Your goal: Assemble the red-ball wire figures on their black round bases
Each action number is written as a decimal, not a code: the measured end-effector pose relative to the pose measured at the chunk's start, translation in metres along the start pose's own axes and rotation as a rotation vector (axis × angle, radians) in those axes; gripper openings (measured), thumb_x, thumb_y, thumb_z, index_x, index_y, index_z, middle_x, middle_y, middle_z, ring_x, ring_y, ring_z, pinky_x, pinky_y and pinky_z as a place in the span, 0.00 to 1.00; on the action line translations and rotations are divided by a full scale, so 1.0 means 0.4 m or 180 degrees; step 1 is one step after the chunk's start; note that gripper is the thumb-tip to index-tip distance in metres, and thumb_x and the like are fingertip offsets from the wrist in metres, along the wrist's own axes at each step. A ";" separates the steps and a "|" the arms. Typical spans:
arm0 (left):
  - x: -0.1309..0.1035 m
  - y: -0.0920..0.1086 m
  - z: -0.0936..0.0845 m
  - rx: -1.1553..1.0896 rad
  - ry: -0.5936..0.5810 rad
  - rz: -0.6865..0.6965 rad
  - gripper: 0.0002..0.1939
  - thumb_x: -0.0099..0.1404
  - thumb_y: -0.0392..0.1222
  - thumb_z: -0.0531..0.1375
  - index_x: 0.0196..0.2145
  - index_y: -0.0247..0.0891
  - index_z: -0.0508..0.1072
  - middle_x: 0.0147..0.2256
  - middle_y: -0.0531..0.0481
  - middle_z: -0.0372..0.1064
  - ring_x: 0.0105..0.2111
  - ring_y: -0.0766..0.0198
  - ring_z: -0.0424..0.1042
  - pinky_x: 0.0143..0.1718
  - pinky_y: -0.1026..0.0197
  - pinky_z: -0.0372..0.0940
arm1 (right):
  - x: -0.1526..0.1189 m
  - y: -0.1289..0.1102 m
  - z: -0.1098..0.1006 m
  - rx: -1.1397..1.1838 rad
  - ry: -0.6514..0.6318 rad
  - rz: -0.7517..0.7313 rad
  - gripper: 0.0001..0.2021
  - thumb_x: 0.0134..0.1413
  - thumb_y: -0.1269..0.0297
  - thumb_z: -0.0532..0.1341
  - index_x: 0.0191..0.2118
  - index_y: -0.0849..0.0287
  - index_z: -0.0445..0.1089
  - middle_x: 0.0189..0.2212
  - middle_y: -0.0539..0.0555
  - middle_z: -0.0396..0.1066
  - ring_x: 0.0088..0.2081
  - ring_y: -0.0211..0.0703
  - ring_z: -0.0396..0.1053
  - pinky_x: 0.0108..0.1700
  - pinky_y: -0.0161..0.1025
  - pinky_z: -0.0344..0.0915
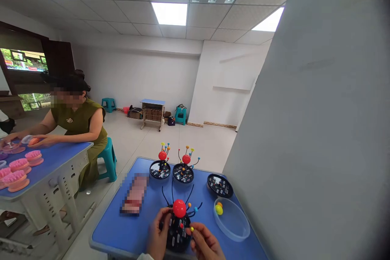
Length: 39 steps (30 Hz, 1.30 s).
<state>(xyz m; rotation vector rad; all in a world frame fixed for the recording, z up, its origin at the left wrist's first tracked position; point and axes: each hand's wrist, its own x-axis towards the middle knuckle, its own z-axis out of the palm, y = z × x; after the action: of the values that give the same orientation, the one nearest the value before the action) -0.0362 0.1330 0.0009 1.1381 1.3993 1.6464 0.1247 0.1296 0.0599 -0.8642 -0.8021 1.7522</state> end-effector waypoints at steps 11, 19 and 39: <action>0.016 -0.002 0.011 -0.0264 -0.0090 0.0021 0.25 0.62 0.65 0.56 0.33 0.41 0.79 0.31 0.48 0.80 0.34 0.57 0.77 0.37 0.62 0.71 | 0.082 -0.121 0.104 -0.3140 -0.0887 -0.1687 0.14 0.56 0.49 0.63 0.31 0.53 0.79 0.31 0.53 0.79 0.35 0.47 0.74 0.39 0.42 0.68; 0.013 0.006 0.013 -0.0375 0.0041 0.0067 0.22 0.63 0.61 0.57 0.31 0.41 0.79 0.28 0.49 0.80 0.36 0.57 0.77 0.41 0.60 0.71 | 0.120 -0.152 0.176 -0.5082 -0.1066 -0.2444 0.09 0.55 0.69 0.64 0.29 0.47 0.79 0.39 0.49 0.80 0.45 0.50 0.70 0.46 0.47 0.59; 0.009 0.011 0.012 -0.0302 0.0117 0.0109 0.16 0.63 0.53 0.59 0.30 0.41 0.81 0.29 0.49 0.80 0.32 0.57 0.76 0.35 0.62 0.69 | 0.100 -0.111 0.183 -0.5625 -0.0978 -0.2676 0.09 0.58 0.67 0.64 0.29 0.46 0.77 0.35 0.44 0.82 0.42 0.48 0.71 0.42 0.46 0.53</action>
<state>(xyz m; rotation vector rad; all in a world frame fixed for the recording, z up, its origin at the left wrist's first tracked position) -0.0329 0.1375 0.0061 1.0883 1.3164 1.7467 0.0739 0.1713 0.1278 -0.9736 -2.5205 0.0578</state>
